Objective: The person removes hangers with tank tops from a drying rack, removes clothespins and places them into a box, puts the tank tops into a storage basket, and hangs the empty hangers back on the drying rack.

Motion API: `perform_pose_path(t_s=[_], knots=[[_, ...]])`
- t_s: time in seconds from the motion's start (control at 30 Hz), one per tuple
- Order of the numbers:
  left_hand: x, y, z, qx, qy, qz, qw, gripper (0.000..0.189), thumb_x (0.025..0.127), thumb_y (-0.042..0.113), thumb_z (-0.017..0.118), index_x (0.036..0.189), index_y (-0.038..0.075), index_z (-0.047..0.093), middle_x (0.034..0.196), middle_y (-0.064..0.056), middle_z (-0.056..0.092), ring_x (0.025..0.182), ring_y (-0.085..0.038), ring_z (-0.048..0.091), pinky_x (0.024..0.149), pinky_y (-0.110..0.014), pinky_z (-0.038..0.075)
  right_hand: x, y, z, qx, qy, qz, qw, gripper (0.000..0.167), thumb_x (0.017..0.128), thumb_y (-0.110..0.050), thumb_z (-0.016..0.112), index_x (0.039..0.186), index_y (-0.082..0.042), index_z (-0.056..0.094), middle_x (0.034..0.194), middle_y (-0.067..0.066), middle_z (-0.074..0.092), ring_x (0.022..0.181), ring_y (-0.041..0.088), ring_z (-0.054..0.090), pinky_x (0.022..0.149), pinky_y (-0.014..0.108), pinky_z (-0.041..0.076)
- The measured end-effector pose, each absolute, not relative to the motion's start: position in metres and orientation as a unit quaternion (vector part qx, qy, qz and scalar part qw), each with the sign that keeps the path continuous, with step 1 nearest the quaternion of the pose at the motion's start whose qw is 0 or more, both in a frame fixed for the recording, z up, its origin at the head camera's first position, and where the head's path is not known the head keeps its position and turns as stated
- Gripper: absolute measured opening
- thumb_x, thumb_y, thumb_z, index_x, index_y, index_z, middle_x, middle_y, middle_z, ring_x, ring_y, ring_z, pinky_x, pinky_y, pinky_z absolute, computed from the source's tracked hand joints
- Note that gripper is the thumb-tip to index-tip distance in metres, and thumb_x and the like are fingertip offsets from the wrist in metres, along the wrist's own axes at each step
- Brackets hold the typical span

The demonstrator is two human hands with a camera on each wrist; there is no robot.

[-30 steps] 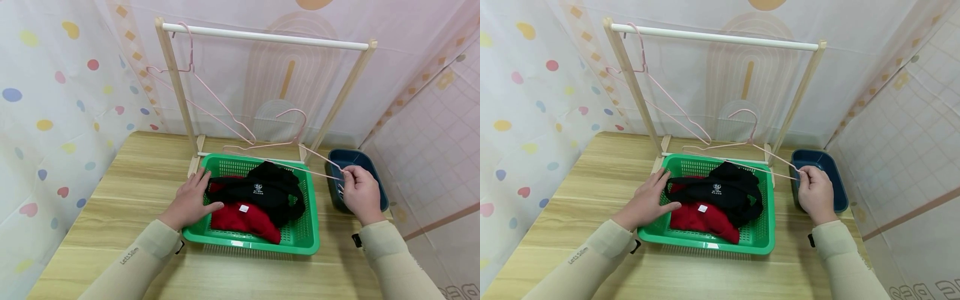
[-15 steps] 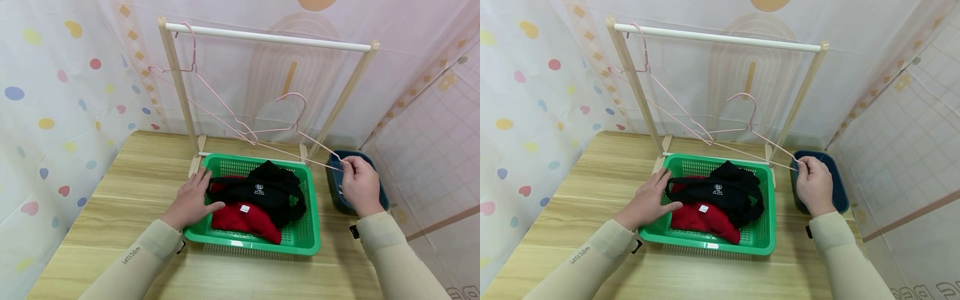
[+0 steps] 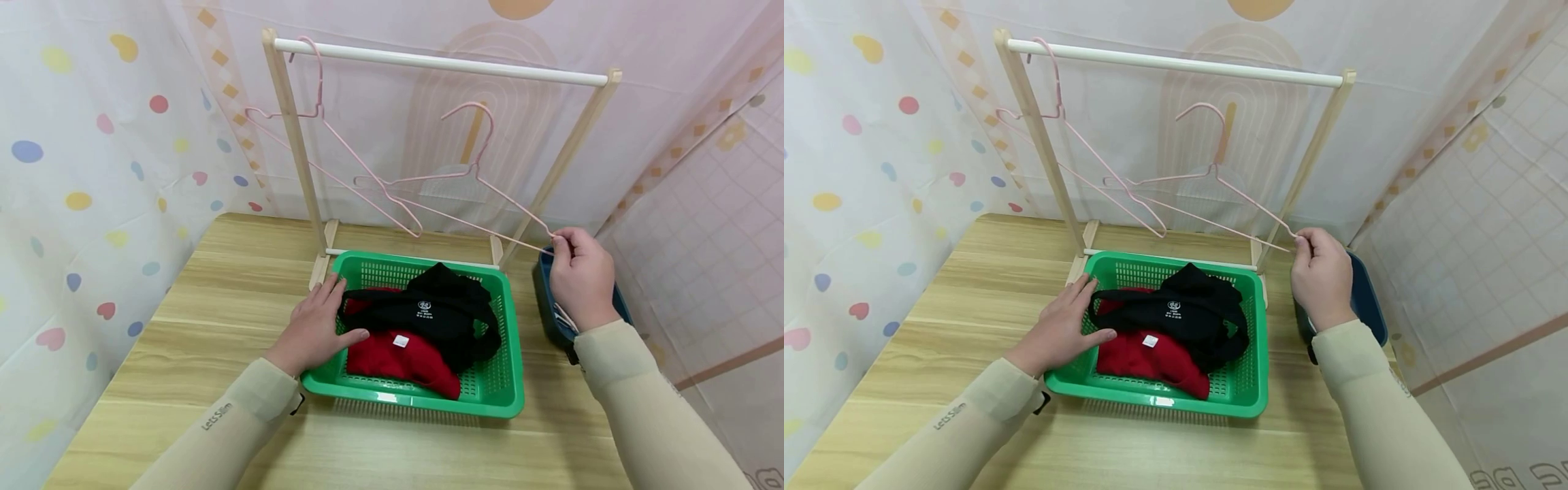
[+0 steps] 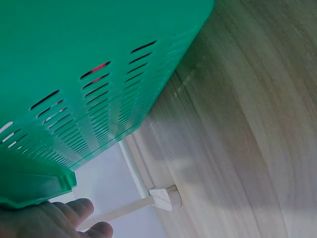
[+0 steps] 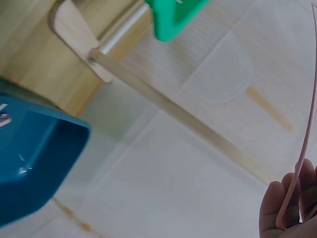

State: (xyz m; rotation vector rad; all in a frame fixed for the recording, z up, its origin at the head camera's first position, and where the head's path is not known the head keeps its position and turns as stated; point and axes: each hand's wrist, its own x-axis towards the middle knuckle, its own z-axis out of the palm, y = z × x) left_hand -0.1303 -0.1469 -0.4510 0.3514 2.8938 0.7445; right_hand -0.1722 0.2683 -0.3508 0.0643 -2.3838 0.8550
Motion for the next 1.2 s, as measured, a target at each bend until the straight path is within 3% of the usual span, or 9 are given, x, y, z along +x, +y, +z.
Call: perform_pose_path(t_s=[0.33,1.2], knots=[[-0.131,-0.147,-0.450,0.113,0.960,0.248,0.069,0.109,0.093,0.061,0.072,0.169,0.006,0.016,0.178,-0.014,0.007,0.161,-0.050,0.011,0.124,-0.073,0.018,-0.188,0.250,-0.327,0.026,-0.890,0.325,0.319,0.026,0.110,-0.017,0.056,0.110,0.002,0.074,0.094,0.020,0.074,0.071,0.019,0.052,0.064,0.019,0.033],[-0.131,-0.144,-0.451,0.104,0.964,0.233,0.070,0.111,0.093,0.064,0.071,0.169,0.006,0.014,0.178,-0.014,0.004,0.162,-0.047,0.009,0.124,-0.073,0.018,-0.213,0.222,-0.299,0.020,-0.891,0.339,0.302,0.032,0.112,-0.021,0.049,0.117,0.002,0.072,0.105,0.018,0.076,0.077,0.019,0.056,0.068,0.024,0.038]])
